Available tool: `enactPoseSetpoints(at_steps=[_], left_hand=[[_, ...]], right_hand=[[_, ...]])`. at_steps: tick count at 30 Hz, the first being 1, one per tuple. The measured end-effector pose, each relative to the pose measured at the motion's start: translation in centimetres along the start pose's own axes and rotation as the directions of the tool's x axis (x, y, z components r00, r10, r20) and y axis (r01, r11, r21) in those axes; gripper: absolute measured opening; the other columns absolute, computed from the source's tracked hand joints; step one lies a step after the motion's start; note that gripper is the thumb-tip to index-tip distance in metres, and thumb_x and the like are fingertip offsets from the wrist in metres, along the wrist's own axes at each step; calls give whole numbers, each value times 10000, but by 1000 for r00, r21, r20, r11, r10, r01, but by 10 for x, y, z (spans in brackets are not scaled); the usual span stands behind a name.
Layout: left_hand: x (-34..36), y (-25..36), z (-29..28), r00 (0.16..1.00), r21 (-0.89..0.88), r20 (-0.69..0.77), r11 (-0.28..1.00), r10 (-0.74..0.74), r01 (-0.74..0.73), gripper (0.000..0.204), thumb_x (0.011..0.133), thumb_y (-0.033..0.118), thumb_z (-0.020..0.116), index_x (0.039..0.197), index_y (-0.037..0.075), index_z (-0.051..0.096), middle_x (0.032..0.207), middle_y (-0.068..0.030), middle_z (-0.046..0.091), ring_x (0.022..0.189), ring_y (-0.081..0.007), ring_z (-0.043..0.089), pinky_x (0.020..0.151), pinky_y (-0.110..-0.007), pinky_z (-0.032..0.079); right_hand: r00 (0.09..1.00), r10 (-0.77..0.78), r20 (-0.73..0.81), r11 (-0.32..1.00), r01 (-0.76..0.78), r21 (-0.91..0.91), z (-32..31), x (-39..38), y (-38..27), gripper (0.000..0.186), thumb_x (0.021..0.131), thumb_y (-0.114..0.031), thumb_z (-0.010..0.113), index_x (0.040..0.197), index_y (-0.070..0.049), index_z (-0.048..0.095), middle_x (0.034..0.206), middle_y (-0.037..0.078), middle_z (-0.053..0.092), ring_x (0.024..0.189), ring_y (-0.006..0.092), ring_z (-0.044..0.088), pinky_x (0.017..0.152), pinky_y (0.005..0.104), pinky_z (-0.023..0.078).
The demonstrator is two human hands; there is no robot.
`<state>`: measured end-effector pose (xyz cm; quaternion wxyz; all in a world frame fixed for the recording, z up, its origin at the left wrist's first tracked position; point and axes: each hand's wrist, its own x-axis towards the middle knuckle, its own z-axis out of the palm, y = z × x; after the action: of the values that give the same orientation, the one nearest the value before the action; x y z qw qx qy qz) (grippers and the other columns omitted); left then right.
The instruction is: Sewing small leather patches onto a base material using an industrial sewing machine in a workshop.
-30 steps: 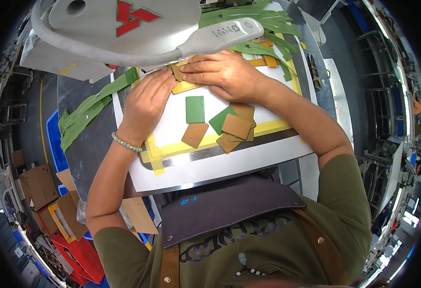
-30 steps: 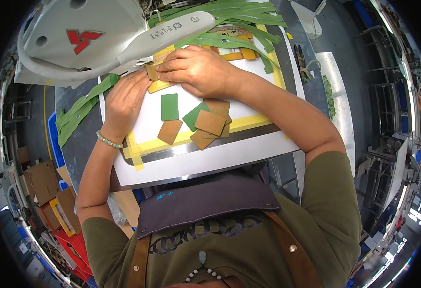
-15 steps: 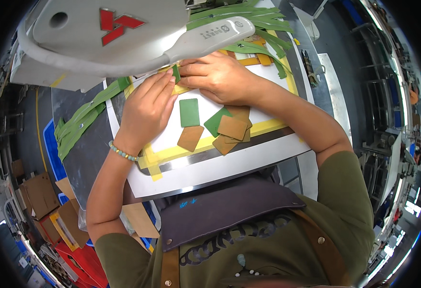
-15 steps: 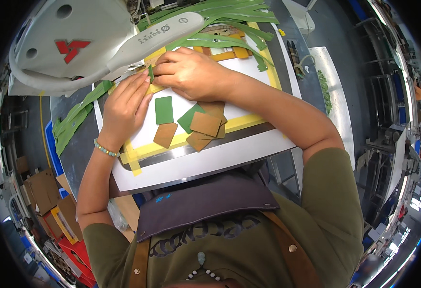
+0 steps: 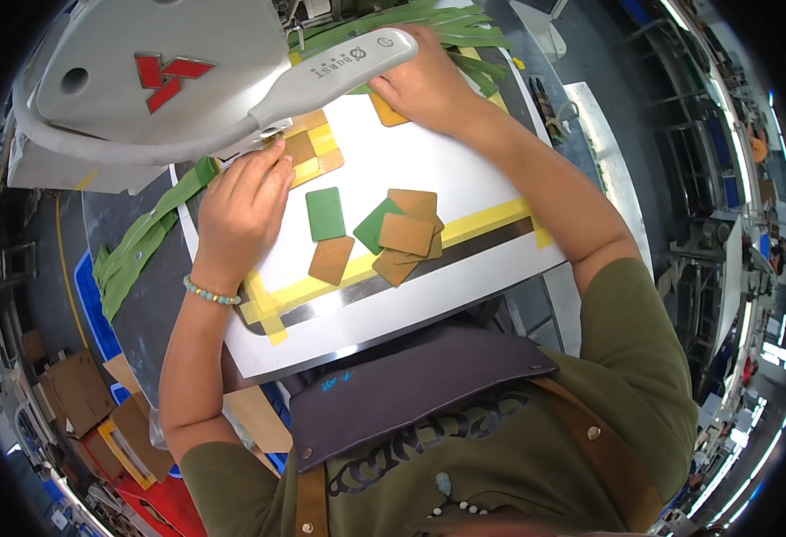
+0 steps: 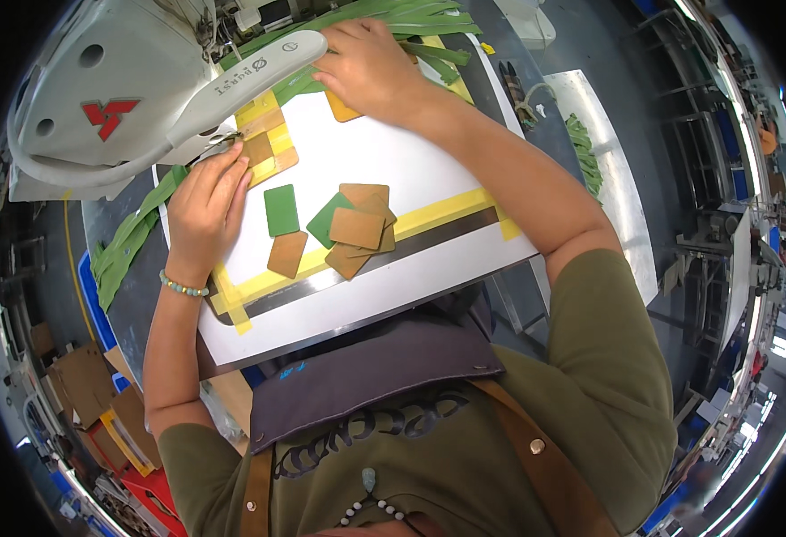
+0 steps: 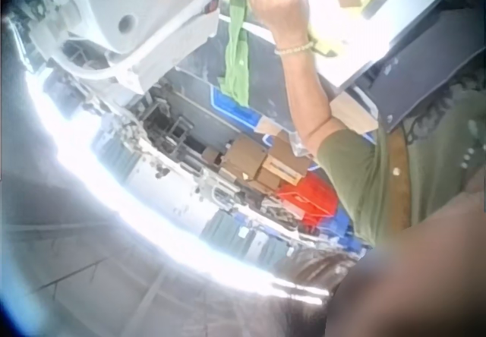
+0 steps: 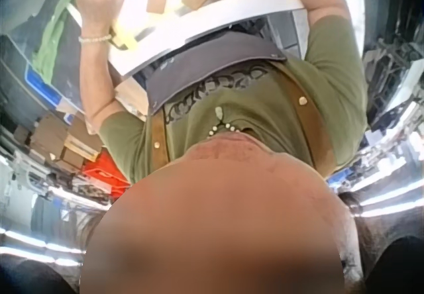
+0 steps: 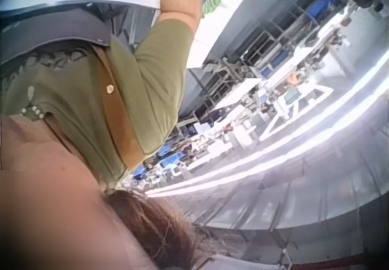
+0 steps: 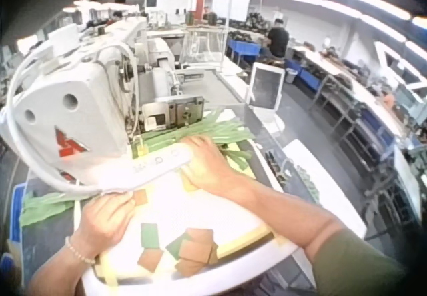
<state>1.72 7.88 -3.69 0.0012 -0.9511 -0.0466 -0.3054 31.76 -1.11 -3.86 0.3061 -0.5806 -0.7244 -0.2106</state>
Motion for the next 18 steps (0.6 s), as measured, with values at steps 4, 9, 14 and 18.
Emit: enactPoseSetpoints(at_steps=[4,9,14,18], left_hand=[[-1,-1,-1,1000,-14,1,1000,5,-5,198,877,25,810,1061,-19,753,1195,-120,761,958,-279,743,822,-364,605],[-1,-2,-1,1000,9,-3,1000,9,-9,194,874,34,813,1052,-10,748,1183,-113,761,957,-274,742,817,-364,600],[-3,-4,-2,1000,-19,8,1000,11,-11,184,886,42,797,1052,-6,736,1165,-109,760,965,-278,737,804,-372,594],[-3,-6,-2,999,-25,36,999,24,-23,182,893,45,790,1059,-4,734,1172,-103,759,965,-274,737,803,-374,591]], right_hand=[[1000,-25,17,996,27,-90,8,-8,4,308,899,-130,744,1185,-26,702,1109,149,712,1105,385,643,1015,485,510],[973,232,10,947,-228,225,-12,-2,4,284,921,-148,777,1170,-25,716,1081,123,742,1005,318,704,914,434,547],[975,-117,188,856,3,517,-22,4,-19,224,967,-215,742,1165,-128,799,1030,57,718,911,282,719,793,408,585],[916,29,399,903,-196,382,-11,-1,-45,205,986,-236,708,1149,-165,810,1043,23,719,941,287,713,816,430,579]])
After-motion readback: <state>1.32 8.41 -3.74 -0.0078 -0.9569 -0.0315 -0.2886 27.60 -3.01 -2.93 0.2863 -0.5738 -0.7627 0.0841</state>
